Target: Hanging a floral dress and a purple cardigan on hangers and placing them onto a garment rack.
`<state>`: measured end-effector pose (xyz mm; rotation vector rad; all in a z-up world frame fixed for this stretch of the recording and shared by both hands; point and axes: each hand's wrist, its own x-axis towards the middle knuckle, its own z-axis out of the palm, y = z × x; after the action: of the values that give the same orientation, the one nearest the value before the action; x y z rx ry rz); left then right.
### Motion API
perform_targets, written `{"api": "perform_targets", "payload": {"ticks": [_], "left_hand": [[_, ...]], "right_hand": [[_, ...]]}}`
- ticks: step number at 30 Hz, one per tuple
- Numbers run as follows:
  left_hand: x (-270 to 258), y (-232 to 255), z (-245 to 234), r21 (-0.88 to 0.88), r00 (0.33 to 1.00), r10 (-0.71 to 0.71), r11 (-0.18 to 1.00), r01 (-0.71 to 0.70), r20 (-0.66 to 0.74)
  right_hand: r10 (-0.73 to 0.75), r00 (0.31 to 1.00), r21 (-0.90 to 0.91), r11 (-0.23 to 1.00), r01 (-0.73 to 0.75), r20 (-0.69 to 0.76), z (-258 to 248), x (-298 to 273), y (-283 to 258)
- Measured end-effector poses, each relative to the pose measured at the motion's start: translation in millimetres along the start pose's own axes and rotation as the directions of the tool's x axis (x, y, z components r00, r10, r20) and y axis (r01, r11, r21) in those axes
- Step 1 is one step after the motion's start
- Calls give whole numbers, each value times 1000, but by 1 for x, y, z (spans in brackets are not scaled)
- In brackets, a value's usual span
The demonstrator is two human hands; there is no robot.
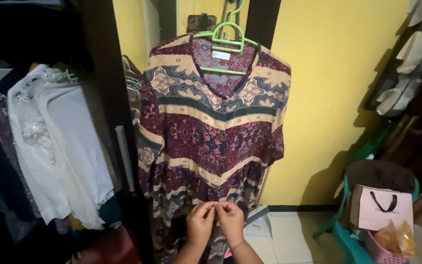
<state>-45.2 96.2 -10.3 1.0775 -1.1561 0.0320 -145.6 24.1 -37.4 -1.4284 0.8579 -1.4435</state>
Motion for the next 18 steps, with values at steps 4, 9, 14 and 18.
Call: {"api": "perform_targets", "payload": {"ticks": [4,9,14,18], "left_hand": [[-4,-46,19,-115,979,-194,973,200,55],[-3,-94,29,-324,753,-616,681,657,231],[17,-32,12,-47,957,-262,962,269,121],[11,-14,16,-36,977,-142,988,150,160]], "right_hand": [[173,982,108,978,-180,70,-5,15,15],[183,971,251,943,-218,153,-19,37,64],[-13,983,28,1000,8,184,-31,60,58],[-3,973,-29,1000,10,232,-35,59,67]]}}
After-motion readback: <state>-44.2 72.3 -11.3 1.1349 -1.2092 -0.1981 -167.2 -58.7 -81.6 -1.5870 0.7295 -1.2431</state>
